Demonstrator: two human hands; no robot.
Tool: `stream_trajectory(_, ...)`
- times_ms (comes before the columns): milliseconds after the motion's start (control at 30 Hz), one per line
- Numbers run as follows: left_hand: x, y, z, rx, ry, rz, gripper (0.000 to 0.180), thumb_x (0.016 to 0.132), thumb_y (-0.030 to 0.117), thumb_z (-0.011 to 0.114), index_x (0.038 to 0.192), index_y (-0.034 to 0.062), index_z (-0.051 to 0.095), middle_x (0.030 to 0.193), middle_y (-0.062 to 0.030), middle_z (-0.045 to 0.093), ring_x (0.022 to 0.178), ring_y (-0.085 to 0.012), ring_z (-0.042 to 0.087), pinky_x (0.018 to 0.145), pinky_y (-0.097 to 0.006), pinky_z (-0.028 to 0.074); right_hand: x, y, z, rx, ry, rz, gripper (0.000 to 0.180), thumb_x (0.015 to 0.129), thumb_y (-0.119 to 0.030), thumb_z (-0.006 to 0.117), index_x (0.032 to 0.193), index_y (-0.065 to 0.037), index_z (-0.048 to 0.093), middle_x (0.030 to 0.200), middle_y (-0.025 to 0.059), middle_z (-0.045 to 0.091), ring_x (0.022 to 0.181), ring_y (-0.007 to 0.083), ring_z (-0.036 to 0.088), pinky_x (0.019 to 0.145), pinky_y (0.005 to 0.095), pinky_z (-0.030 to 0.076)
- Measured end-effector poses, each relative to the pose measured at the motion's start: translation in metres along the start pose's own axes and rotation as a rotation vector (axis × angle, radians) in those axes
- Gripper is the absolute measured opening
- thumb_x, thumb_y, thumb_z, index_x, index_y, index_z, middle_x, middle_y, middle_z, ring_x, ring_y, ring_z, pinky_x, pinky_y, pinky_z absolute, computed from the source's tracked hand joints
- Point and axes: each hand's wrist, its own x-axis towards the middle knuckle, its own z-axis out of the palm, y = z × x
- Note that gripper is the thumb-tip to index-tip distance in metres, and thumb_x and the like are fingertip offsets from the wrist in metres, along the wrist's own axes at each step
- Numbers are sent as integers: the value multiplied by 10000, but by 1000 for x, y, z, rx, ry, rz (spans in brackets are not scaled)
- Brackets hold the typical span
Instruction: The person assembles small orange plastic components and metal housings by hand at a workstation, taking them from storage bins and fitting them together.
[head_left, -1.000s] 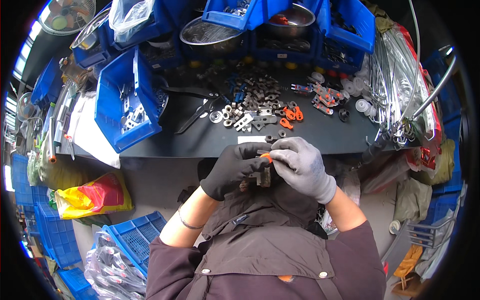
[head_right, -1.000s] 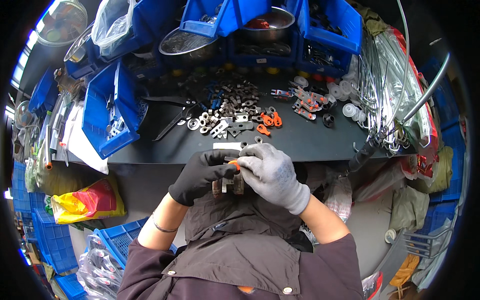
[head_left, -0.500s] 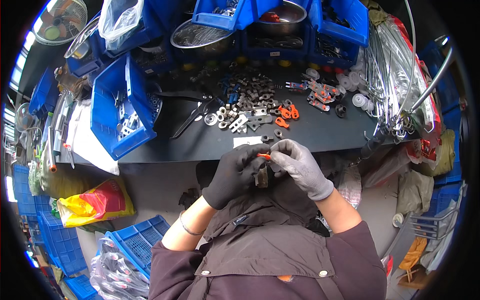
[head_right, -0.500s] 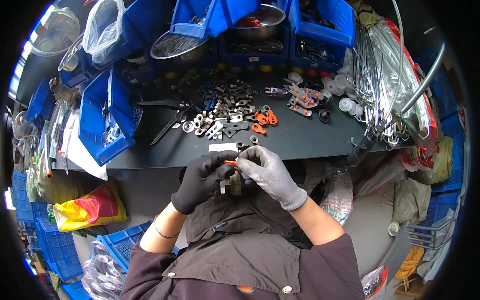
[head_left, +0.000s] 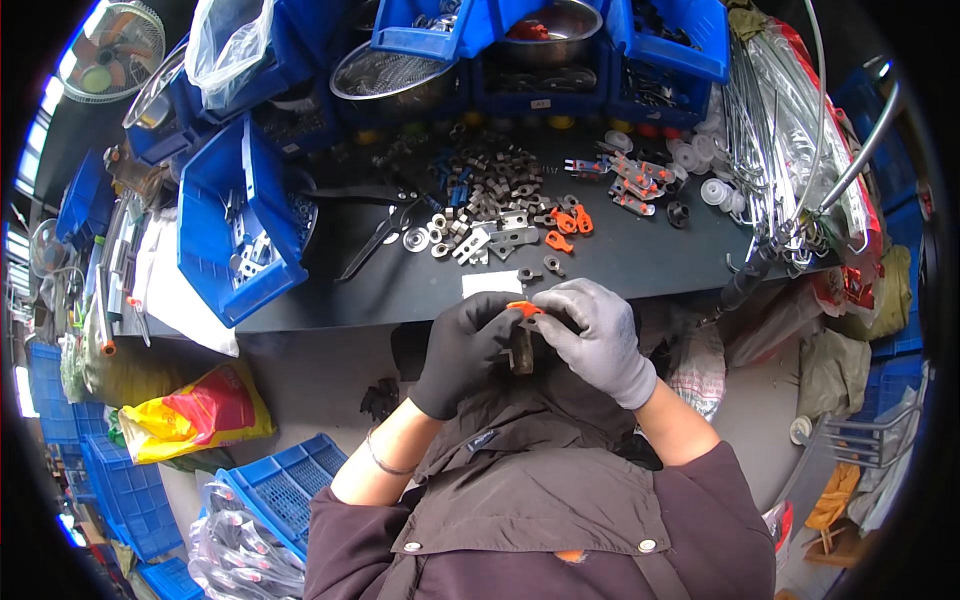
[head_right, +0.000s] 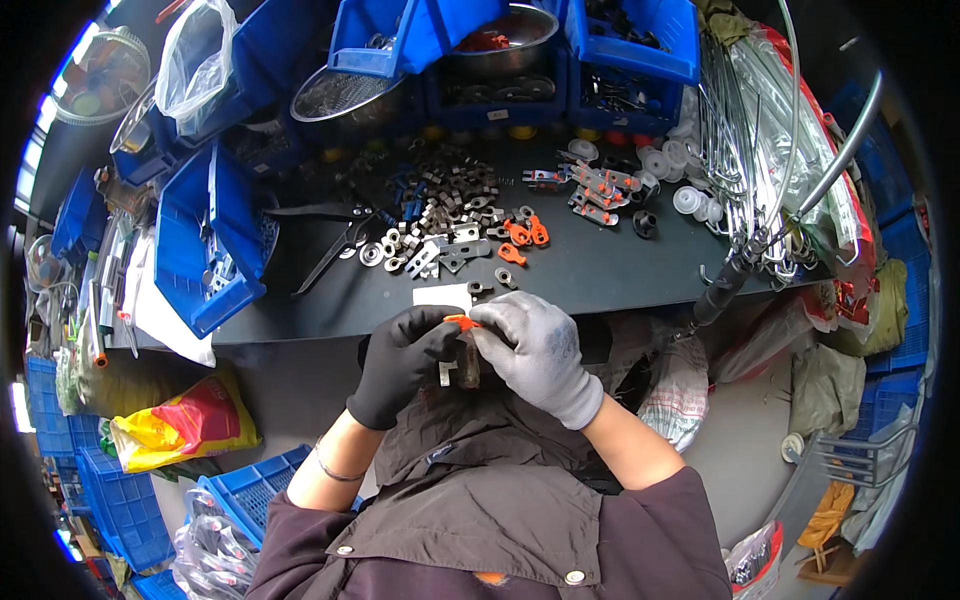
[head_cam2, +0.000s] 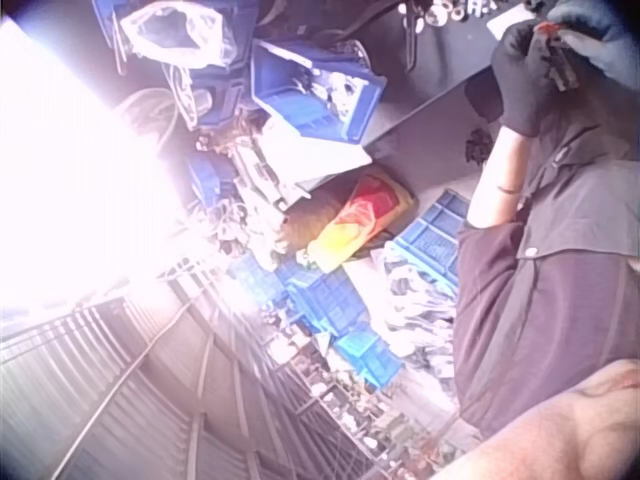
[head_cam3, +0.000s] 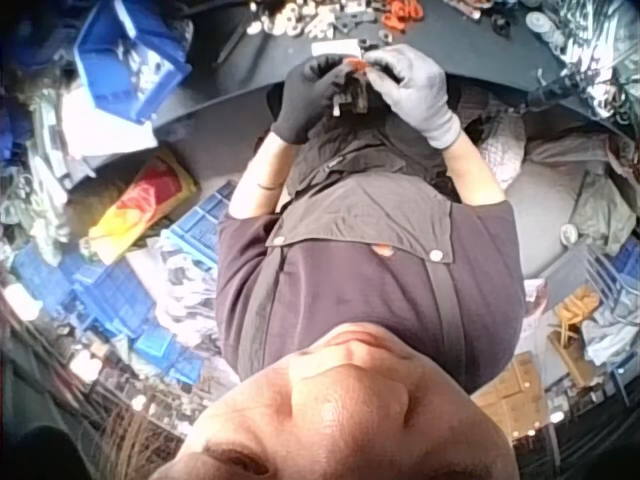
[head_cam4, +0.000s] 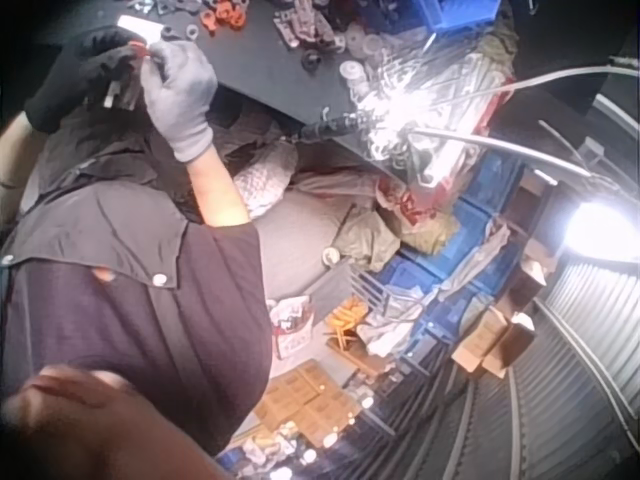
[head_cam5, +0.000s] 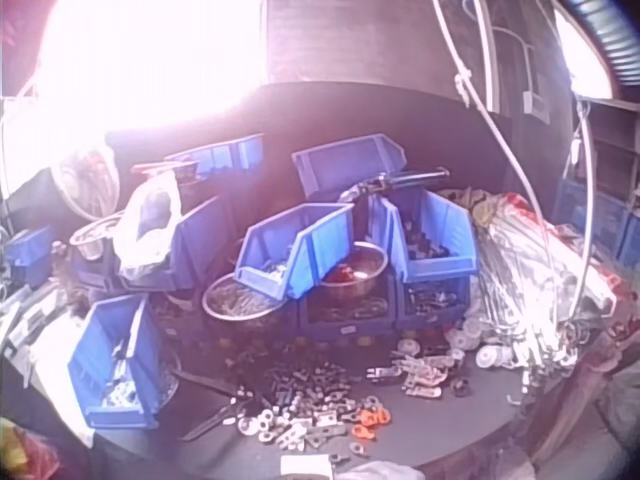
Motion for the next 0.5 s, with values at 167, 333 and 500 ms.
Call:
stream_trajectory(167, 2, 0, 1, -418, 0, -218, 288, 949, 186, 577, 1138, -30, 571, 987, -101, 666, 864, -135, 656, 750, -253, 546, 2, 0, -3, -56, 48, -41, 166, 715, -110, 735, 868, -72, 682, 865, 78, 650, 795, 275, 630, 687, 360, 501)
stream_trajectory(333, 1, 3, 3, -481, 34, -214, 264, 954, 158, 564, 1140, -29, 567, 977, -109, 663, 863, -150, 662, 750, -255, 557, -1, 0, 1, -123, 9, -49, 171, 710, -103, 731, 874, -93, 683, 882, 67, 643, 830, 272, 613, 700, 359, 498)
stream_trajectory(500, 0, 2, 1, -397, 25, -139, 256, 901, 126, 646, 1103, -24, 597, 965, -72, 659, 840, -112, 642, 709, -234, 535, -1, -3, 0, -140, -21, -120, 188, 713, -90, 718, 895, -88, 674, 916, 70, 626, 836, 271, 611, 711, 371, 503)
